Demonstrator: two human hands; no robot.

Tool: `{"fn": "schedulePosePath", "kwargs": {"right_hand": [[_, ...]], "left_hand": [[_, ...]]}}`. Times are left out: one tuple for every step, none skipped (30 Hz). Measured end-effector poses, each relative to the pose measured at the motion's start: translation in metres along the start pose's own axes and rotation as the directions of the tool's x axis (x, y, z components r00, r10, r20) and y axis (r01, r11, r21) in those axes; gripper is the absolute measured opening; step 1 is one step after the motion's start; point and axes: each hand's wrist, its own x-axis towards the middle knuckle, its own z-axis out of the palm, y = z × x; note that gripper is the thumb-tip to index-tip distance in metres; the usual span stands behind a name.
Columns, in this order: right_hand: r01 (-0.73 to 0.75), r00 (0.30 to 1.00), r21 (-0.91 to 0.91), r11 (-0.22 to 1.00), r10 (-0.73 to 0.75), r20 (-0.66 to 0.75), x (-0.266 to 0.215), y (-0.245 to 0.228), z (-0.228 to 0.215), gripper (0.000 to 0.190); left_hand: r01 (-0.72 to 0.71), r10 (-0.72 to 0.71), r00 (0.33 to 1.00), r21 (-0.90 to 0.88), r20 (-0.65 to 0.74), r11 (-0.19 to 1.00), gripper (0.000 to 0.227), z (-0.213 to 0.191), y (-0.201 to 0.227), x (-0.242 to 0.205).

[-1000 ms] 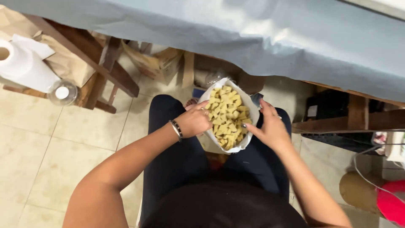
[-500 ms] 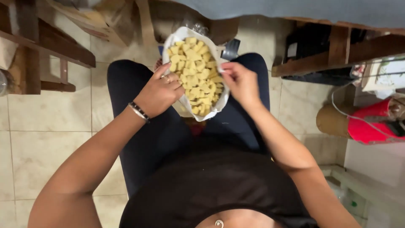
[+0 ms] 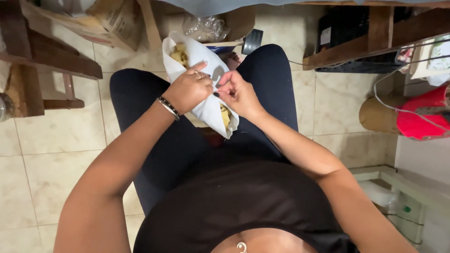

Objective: Cutting foam strips into small pieces with scissors to fill a bag and then tying it closed.

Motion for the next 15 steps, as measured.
{"fn": "schedulePosePath", "kwargs": {"right_hand": [[-0.020,1.000,0.022,1.000,0.021,-0.013,-0.001,0.003,-0.001,0.033],[-0.023,1.000,0.025,0.999,0.024,-0.021,0.001,0.003,-0.004,0.033],[-0.019,1.000,0.066,0.998,0.020,-0.013,0.001,0.004,-0.007,0.033],[-0.015,1.000,0.106,0.994,0.016,-0.004,0.001,0.004,-0.009,0.033],[-0.013,1.000,0.109,0.994,0.014,-0.008,0.004,-0.002,-0.020,0.033],[0.015,1.000,0.177,0.984,-0.012,-0.020,0.006,-0.007,-0.030,0.028],[0.036,0.999,0.247,0.968,-0.029,-0.029,0.004,-0.013,-0.039,0.024],[0.030,0.999,0.253,0.967,-0.024,-0.027,0.001,-0.030,-0.052,0.024],[0.162,0.986,0.078,0.984,-0.164,0.029,-0.002,-0.048,-0.065,0.018],[0.299,0.951,-0.091,0.950,-0.289,0.107,-0.006,-0.067,-0.079,0.020],[0.296,0.953,-0.090,0.951,-0.287,0.098,-0.011,-0.078,-0.087,0.020],[0.309,0.941,-0.174,0.935,-0.273,0.201,-0.018,-0.090,-0.095,0.032],[0.324,0.922,-0.255,0.911,-0.244,0.301,-0.025,-0.102,-0.102,0.045],[0.317,0.926,-0.255,0.913,-0.240,0.293,-0.023,-0.108,-0.108,0.045],[0.345,0.933,-0.457,0.820,-0.243,0.267,-0.024,-0.113,-0.115,0.047]], "left_hand": [[-0.015,0.013,0.999,0.053,0.047,0.998,0.025,0.011,-0.003,-0.006],[-0.023,0.020,0.999,0.049,0.049,0.999,0.025,0.015,-0.008,-0.008],[-0.026,0.021,0.997,0.056,0.079,0.998,0.023,0.020,-0.011,-0.010],[-0.029,0.022,0.994,0.062,0.109,0.998,0.021,0.024,-0.014,-0.012],[-0.033,0.026,0.993,0.064,0.111,0.997,0.021,0.015,-0.017,-0.005],[0.022,-0.035,0.984,0.077,0.175,0.997,0.019,0.005,-0.019,0.002],[0.083,-0.102,0.965,0.090,0.241,0.993,0.017,-0.006,-0.017,0.007],[0.084,-0.103,0.963,0.087,0.248,0.993,0.017,-0.021,-0.020,0.020],[0.159,-0.135,0.905,-0.027,0.404,0.987,0.015,-0.036,-0.023,0.035],[0.251,-0.143,0.822,-0.125,0.551,0.960,0.022,-0.051,-0.026,0.049],[0.243,-0.134,0.821,-0.127,0.555,0.962,0.022,-0.048,-0.033,0.057],[0.176,-0.118,0.879,-0.083,0.462,0.981,0.018,-0.044,-0.039,0.065],[0.113,-0.093,0.927,-0.035,0.364,0.993,0.014,-0.040,-0.045,0.071],[0.107,-0.084,0.926,-0.041,0.367,0.993,0.014,-0.032,-0.058,0.077],[0.189,-0.144,0.928,-0.101,0.343,0.977,0.020,-0.024,-0.070,0.082]]}}
